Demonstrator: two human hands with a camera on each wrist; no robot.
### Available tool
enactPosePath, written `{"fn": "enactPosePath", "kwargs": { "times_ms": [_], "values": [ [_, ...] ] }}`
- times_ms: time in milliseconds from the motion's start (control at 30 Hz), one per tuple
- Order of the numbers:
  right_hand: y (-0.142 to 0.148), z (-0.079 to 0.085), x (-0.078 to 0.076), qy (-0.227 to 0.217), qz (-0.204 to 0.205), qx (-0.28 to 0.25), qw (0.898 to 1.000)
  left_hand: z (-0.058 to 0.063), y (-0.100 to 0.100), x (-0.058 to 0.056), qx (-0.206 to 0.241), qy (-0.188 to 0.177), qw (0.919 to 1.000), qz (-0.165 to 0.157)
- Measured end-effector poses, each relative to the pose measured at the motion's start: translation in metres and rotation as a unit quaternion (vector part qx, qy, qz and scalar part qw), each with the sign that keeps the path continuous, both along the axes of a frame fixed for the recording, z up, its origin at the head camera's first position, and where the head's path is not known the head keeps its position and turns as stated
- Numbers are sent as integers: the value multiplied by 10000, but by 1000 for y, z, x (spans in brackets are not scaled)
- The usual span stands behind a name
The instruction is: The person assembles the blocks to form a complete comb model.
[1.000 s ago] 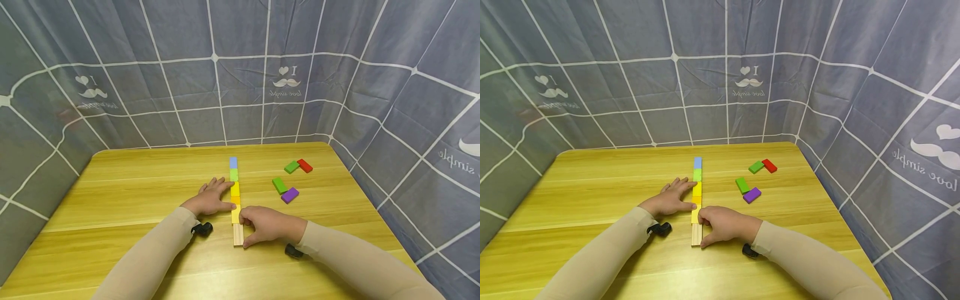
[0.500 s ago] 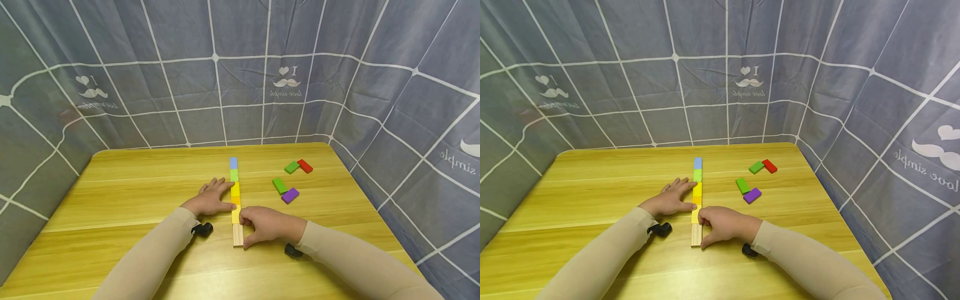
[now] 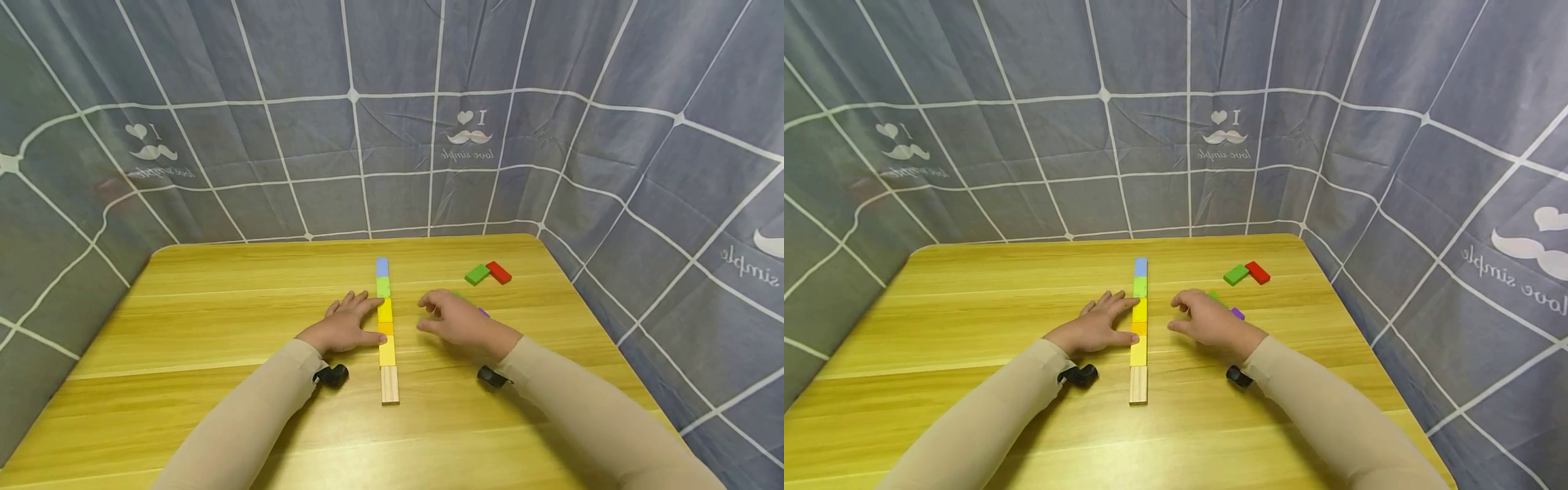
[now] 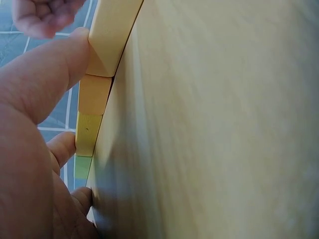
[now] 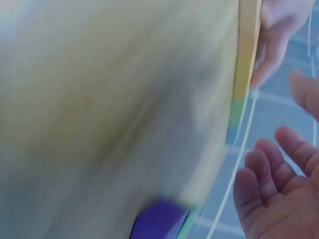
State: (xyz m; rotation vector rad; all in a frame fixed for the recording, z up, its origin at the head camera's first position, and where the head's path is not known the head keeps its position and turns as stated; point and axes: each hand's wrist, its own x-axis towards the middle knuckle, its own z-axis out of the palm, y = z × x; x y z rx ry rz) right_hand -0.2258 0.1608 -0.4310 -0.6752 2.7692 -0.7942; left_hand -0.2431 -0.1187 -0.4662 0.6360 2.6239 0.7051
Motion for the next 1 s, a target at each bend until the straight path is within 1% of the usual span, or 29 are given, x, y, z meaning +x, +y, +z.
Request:
{"fn": "enactPosePath", "kwargs": {
  "times_ms": [167,267,367,467,633,700,767,900,1000],
  "values": [
    [22,-3,-22,99,-650,225,9976,-1,-1,1,-10,-5,10000,-55],
    [33,-4,-31,59,-827,309,9961,-2,-2,1,-2,-19,10000,-64],
    [40,-6,-36,15,-916,389,9950,-2,-2,0,26,-21,10000,-70],
    [43,-8,-38,34,-869,421,9953,0,-2,0,49,-18,10000,-66],
    [43,-6,-37,104,-741,486,9960,3,-2,-1,52,-35,10000,-67],
    [43,-6,-37,133,-789,565,9952,3,-2,-2,38,-43,10000,-71],
    [45,-8,-38,150,-922,614,9937,3,-2,-3,20,-49,10000,-65],
    [50,-11,-39,207,-1115,686,9912,2,-2,-2,8,-53,10000,-63],
    [54,-13,-39,202,-1158,705,9906,2,-2,0,7,-54,10000,-62]
  ]
}}
